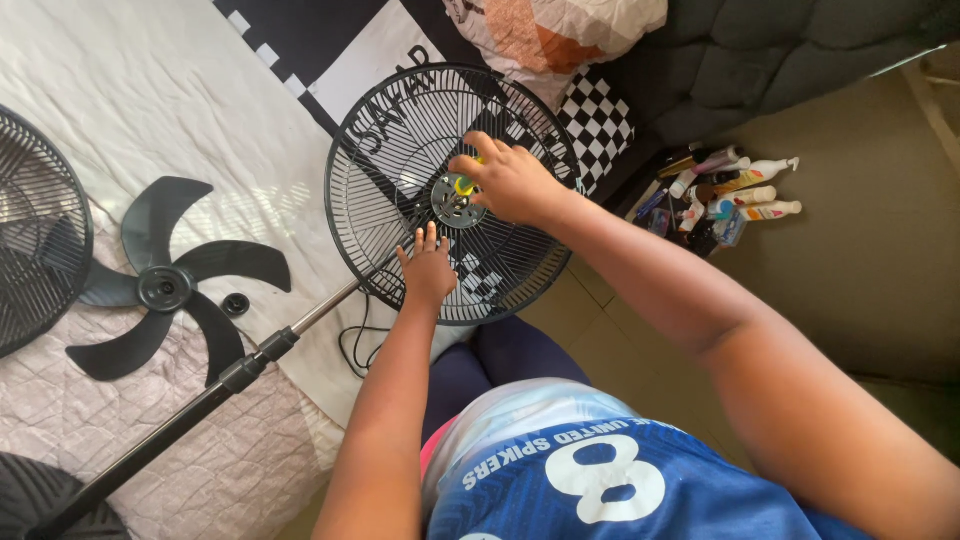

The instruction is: The person assembles a standing fan by attaching the front grille, inserting and tightening the fan blade hub with a screwdriver, and securing the rear grille. The person handles the fan blade, front grille, rear grille, and screwdriver throughout the process.

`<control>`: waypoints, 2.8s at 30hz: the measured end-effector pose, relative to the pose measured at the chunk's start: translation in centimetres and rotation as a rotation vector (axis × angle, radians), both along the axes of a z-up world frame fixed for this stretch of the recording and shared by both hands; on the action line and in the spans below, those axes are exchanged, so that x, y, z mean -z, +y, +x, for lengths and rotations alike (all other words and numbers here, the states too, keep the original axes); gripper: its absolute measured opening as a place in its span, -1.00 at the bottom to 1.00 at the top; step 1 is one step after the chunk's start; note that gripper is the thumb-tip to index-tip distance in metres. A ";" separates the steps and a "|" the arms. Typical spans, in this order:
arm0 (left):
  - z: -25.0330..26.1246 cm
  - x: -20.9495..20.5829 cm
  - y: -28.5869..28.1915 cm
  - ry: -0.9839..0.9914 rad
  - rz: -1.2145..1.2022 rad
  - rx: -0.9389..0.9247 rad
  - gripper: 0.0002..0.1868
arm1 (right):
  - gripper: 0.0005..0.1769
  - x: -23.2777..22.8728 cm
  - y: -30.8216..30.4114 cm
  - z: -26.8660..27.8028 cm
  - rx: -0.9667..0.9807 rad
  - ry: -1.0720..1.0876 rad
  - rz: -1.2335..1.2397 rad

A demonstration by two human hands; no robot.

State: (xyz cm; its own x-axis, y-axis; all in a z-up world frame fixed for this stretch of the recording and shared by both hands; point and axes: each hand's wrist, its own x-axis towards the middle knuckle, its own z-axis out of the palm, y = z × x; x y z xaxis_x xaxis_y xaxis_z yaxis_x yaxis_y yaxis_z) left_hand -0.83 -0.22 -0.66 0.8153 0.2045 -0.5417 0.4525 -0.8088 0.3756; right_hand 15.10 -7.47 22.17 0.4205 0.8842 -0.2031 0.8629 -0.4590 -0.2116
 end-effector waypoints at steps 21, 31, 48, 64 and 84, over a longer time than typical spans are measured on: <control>0.7 -1.4 0.5 0.080 -0.002 0.007 -0.23 | -0.50 1.3 0.6 0.2 -0.100 -0.141 -0.130; 0.6 -1.3 0.3 0.092 -0.006 0.005 -0.21 | -0.60 1.8 2.3 0.3 0.045 -0.166 -0.190; 0.6 -0.7 0.1 0.108 -0.009 0.006 -0.22 | -0.83 4.1 2.7 0.1 0.112 -0.124 -0.400; 1.3 -0.1 0.8 0.142 0.039 0.063 -0.22 | -0.84 3.1 4.8 -1.9 0.470 -0.011 -0.394; 1.9 -2.0 1.2 0.201 0.010 0.028 -0.22 | -0.82 2.9 3.4 -2.7 0.401 -0.074 -0.389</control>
